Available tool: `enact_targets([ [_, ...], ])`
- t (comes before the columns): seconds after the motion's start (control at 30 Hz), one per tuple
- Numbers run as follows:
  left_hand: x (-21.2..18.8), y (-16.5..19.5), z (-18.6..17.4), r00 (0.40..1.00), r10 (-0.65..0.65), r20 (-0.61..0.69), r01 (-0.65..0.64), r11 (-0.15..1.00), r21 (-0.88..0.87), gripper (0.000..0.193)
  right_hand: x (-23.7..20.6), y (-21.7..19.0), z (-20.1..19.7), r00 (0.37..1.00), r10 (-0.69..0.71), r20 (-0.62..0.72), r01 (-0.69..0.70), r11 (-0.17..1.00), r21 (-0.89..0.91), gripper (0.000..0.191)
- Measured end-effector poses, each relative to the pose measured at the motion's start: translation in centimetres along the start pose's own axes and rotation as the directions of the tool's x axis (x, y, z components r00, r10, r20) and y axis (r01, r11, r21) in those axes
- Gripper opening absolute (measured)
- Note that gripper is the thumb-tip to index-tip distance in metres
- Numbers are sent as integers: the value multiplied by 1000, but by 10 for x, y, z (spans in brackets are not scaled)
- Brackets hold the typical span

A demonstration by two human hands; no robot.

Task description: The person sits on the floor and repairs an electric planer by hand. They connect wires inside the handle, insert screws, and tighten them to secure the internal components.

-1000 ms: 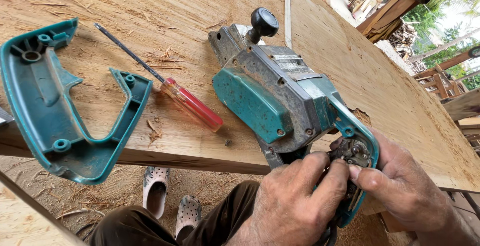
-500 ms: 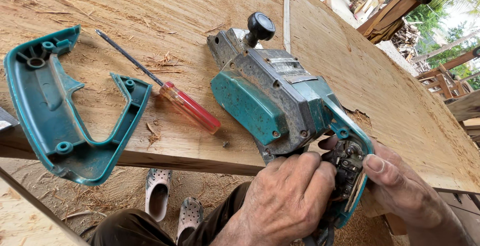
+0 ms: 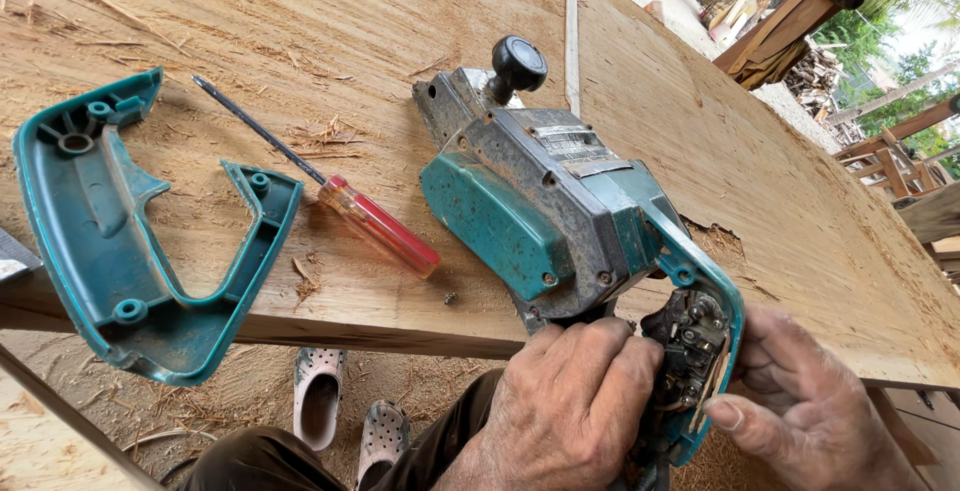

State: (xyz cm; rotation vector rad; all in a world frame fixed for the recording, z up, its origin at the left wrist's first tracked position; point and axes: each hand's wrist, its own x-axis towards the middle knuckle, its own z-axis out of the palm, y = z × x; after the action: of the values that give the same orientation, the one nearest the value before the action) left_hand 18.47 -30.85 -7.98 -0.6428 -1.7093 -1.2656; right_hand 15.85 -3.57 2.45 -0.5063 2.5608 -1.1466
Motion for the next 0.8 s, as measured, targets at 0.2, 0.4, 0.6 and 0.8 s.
enact_targets([
  [0.2,7,-3,4,998,47,30,-49,998,46,30,-2,14,-1,995,-89,47,84,992,94,78],
  [0.4,10,-2,5,996,81,38,-83,994,73,27,-4,14,1,1000,-25,5,24,997,69,79],
  [0.6,11,1,3,989,124,81,-136,977,167,25,-2,9,6,993,-116,7,116,993,27,79],
  [0.8,13,4,3,985,124,117,-145,970,196,25,-1,4,7,992,-122,-11,122,992,-19,80],
])
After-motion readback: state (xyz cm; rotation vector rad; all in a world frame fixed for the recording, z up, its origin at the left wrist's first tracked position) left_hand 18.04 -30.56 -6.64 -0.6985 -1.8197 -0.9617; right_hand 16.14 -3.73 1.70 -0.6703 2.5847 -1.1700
